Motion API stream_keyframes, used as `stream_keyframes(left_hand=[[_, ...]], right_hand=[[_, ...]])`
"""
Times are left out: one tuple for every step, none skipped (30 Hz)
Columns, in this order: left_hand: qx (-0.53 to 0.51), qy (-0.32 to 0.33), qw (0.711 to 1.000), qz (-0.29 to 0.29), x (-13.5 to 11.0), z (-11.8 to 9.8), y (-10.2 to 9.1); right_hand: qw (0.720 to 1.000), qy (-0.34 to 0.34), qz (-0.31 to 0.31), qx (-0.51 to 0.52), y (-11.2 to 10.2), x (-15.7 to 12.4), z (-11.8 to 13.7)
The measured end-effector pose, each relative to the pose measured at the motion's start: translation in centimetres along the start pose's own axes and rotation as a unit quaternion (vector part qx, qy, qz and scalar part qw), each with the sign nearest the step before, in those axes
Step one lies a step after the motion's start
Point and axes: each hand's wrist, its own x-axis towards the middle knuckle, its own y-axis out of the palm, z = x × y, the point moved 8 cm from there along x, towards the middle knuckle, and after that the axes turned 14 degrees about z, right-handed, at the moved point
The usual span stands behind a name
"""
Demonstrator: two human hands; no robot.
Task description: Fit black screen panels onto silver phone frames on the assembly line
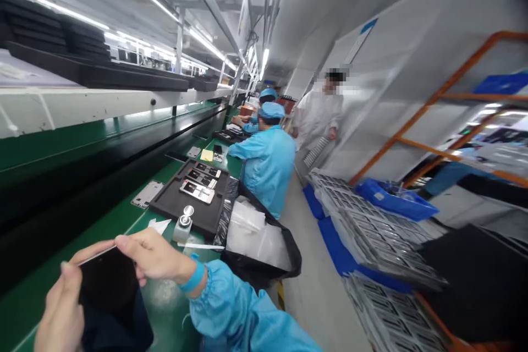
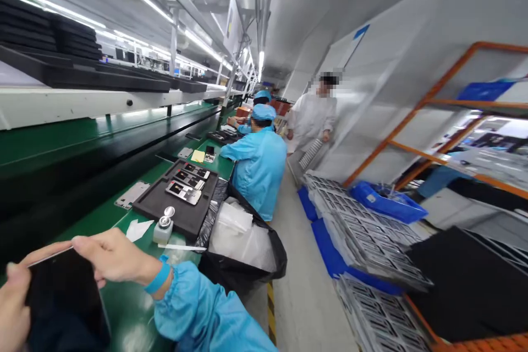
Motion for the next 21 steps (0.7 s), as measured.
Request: stream_keyframes(left_hand=[[0.007,-0.022,0.998,-0.054,-0.1,-0.1,-0.6],[0.007,-0.039,0.992,-0.118,-0.3,-0.4,-1.5],[-0.002,-0.048,0.984,-0.173,-0.5,-0.7,-2.3],[-0.021,-0.041,0.976,-0.211,-0.6,-1.2,-3.1],[-0.041,-0.022,0.972,-0.231,-0.6,-1.8,-3.8],[-0.061,0.001,0.968,-0.245,-0.5,-2.4,-4.5],[-0.076,0.021,0.964,-0.254,-0.5,-2.9,-5.0],[-0.086,0.034,0.961,-0.262,-0.6,-3.3,-5.5],[-0.094,0.042,0.958,-0.268,-0.6,-3.4,-5.7],[-0.105,0.046,0.955,-0.275,-0.7,-3.4,-5.8],[-0.118,0.051,0.951,-0.281,-0.8,-3.2,-5.7],[-0.129,0.058,0.947,-0.287,-0.8,-3.0,-5.5],[-0.139,0.065,0.945,-0.29,-0.9,-2.8,-5.2],[-0.146,0.072,0.942,-0.294,-0.9,-2.6,-4.9],[-0.147,0.074,0.941,-0.295,-1.0,-2.4,-4.6],[-0.143,0.073,0.942,-0.295,-1.0,-2.2,-4.4],[-0.137,0.071,0.943,-0.294,-1.0,-2.1,-4.2],[-0.131,0.067,0.945,-0.293,-1.0,-2.1,-4.0],[-0.124,0.066,0.946,-0.292,-1.0,-2.2,-3.9],[-0.119,0.068,0.946,-0.293,-1.0,-2.3,-3.8],[-0.115,0.071,0.946,-0.295,-1.0,-2.5,-3.7]], right_hand=[[1.0,-0.008,-0.006,0.007,0.0,-0.2,0.1],[1.0,-0.017,-0.014,0.018,0.0,-0.4,0.0],[0.999,-0.023,-0.019,0.028,0.2,-0.6,-0.3],[0.999,-0.023,-0.013,0.034,0.7,-0.9,-0.7],[0.999,-0.016,0.008,0.037,1.5,-1.2,-1.3],[0.998,-0.003,0.042,0.039,2.4,-1.6,-2.1],[0.996,0.013,0.08,0.039,3.5,-2.0,-2.9],[0.993,0.028,0.112,0.038,4.4,-2.5,-3.6],[0.99,0.039,0.133,0.035,5.0,-3.0,-4.2],[0.989,0.045,0.14,0.031,5.3,-3.4,-4.6],[0.99,0.043,0.132,0.026,5.3,-3.8,-4.9],[0.992,0.037,0.116,0.021,5.1,-4.0,-5.1],[0.994,0.03,0.099,0.019,4.8,-4.0,-5.3],[0.996,0.023,0.085,0.023,4.6,-4.0,-5.5],[0.997,0.018,0.072,0.032,4.5,-4.0,-5.8],[0.997,0.017,0.064,0.044,4.6,-3.8,-6.1],[0.996,0.018,0.063,0.058,4.8,-3.7,-6.4],[0.995,0.021,0.067,0.071,5.1,-3.5,-6.7],[0.994,0.022,0.069,0.08,5.3,-3.4,-6.8],[0.993,0.023,0.071,0.087,5.5,-3.3,-6.8],[0.993,0.022,0.075,0.09,5.6,-3.2,-6.7]])
